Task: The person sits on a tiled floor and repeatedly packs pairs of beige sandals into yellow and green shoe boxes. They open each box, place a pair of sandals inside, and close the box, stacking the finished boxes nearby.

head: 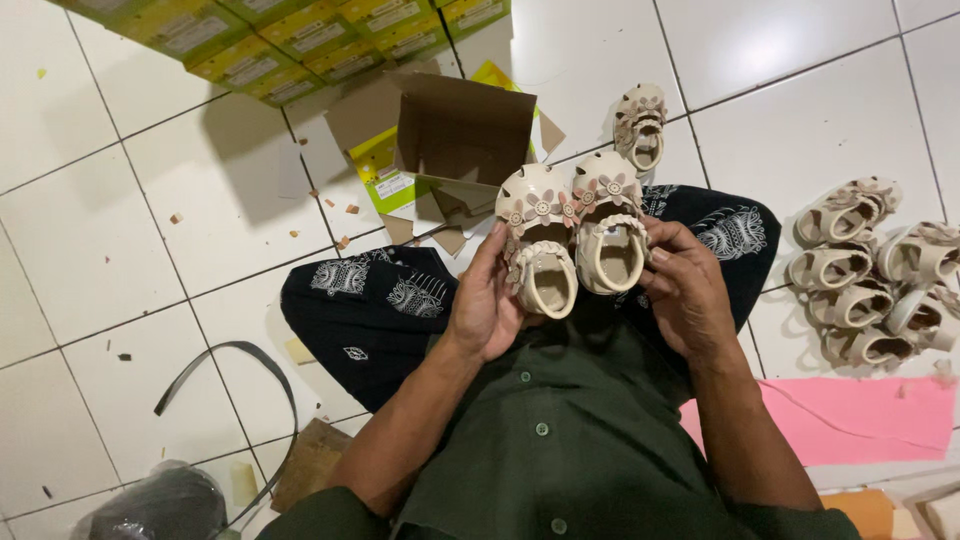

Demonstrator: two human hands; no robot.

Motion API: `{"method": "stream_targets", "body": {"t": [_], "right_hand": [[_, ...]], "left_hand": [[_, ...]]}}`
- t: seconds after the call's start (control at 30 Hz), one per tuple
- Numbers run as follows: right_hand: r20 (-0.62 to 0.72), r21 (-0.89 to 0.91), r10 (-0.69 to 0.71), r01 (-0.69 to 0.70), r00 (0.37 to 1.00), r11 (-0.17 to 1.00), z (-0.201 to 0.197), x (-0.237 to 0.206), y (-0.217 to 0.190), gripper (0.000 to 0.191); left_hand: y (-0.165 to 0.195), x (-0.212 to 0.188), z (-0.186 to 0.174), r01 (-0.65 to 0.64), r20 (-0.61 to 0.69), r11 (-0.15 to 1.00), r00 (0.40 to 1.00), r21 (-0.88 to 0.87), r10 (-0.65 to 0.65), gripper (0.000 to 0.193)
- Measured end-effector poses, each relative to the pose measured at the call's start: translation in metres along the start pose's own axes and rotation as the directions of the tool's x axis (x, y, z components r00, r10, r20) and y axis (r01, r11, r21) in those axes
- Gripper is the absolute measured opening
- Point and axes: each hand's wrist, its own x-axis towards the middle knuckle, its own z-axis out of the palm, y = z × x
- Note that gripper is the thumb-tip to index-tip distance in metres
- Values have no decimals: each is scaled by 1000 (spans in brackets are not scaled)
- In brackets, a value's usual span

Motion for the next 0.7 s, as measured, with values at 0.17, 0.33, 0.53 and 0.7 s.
{"method": "stream_targets", "body": {"t": [0.17, 0.33, 0.53, 0.7], "right_hand": [[2, -48, -29, 29, 1000, 998, -6, 1, 9, 16], [23, -128, -77, 79, 997, 989, -5, 0, 14, 21], [60, -26, -14, 16, 998, 1000, 1, 2, 17, 22], [54, -35, 15, -13, 998, 999, 4, 4, 21, 21]], "left_hand": [[1, -3, 1, 11, -61, 997, 998, 77, -6, 50], [4, -7, 4, -13, -28, 999, 1000, 37, 14, 49], [8, -12, 7, -23, -89, 994, 995, 110, 33, 51], [9, -15, 5, -28, -95, 996, 995, 87, 36, 50]]}}
